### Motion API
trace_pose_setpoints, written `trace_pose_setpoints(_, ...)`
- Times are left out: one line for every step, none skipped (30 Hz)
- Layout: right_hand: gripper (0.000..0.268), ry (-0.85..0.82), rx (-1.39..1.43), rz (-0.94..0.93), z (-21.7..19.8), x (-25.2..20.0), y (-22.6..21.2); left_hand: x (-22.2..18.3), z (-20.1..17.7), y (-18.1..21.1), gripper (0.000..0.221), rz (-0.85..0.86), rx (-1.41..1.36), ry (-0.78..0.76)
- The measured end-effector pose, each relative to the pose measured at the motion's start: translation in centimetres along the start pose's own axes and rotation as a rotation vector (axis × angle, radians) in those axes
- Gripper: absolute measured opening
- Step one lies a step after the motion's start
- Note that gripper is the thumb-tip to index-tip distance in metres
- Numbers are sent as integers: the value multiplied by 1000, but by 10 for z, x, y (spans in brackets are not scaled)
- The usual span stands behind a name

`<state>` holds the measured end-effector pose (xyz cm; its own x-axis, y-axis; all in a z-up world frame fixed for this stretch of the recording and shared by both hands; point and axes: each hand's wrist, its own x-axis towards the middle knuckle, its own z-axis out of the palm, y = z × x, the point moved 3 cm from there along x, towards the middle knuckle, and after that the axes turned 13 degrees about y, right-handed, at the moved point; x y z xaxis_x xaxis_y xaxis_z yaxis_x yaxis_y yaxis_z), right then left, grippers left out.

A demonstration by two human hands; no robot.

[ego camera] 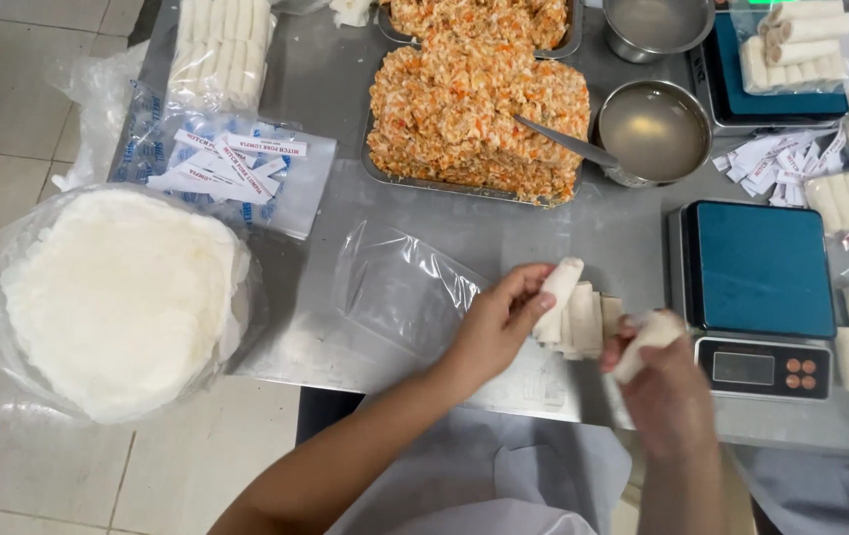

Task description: Manually bagging pre-rolled spring rolls into plastic pouches at a production table.

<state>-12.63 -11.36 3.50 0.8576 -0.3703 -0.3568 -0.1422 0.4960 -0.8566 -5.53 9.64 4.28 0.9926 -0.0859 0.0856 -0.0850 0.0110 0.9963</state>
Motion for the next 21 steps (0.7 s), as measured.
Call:
trace_pose_setpoints(31, -60, 125, 47, 13, -7, 7, -8, 0, 12, 36, -39, -22, -16)
trace_pose_setpoints(38, -120, 249, 95, 25, -14, 15, -16, -1, 24, 43, -78, -44, -32)
trace_pose_setpoints(38, -121, 249, 98, 35, -21, 17, -23, -3, 30, 43, -80, -43, -31)
trace_pose_setpoints(38, -138, 209, 56, 45, -29, 17, -29, -6, 38, 43, 49, 36, -26)
trace_pose_setpoints(41, -156, 171, 15, 56, -36, 19, -35, -9, 47, 44, 178, 117, -21)
trace_pose_setpoints(41, -157, 173, 18, 61, -39, 24, -40, -9, 45, 44, 177, 121, -19)
trace_pose_setpoints(44, -99, 147, 14, 63, -41, 28, -45, -9, 45, 43, 256, 169, -34)
trace_pose_setpoints(46, -42, 121, 12, 65, -42, 32, -50, -8, 46, 43, 334, 217, -50)
trace_pose_setpoints(46, -42, 121, 12, 77, -47, 25, -55, 0, 40, 43, 334, 218, -49)
trace_pose_setpoints(56, 9, -49, 4, 87, -52, 19, -60, 7, 32, 53, 305, 247, -66)
trace_pose_setpoints(66, 57, -219, -3, 98, -56, 13, -64, 14, 25, 65, 277, 278, -82)
trace_pose_setpoints(66, 54, -219, -2, 86, -37, 12, -62, 11, 32, 65, 277, 279, -79)
trace_pose_setpoints(85, -60, -136, 57, 78, -17, 12, -57, 7, 35, 63, 155, 184, -88)
trace_pose_setpoints(106, -174, -54, 118, 70, 2, 13, -52, 3, 38, 63, 33, 90, -97)
trace_pose_setpoints(106, -175, -55, 119, 77, 21, -7, -49, -1, 39, 63, 32, 89, -95)
trace_pose_setpoints(69, -14, 67, 108, 79, 42, -28, -47, -6, 38, 65, -13, 70, -72)
trace_pose_setpoints(34, 146, 189, 97, 82, 63, -48, -44, -12, 38, 67, -60, 51, -48)
trace_pose_setpoints(34, 145, 186, 100, 75, 87, -44, -43, -17, 41, 67, -63, 50, -45)
trace_pose_setpoints(32, 157, 306, 133, 67, 112, -39, -40, -23, 42, 70, -124, 50, -40)
trace_pose_setpoints(30, 167, 426, 166, 60, 137, -35, -37, -29, 43, 74, -186, 50, -35)
trace_pose_setpoints(30, 165, 426, 166, 64, 140, -39, -36, -34, 46, 74, -184, 50, -33)
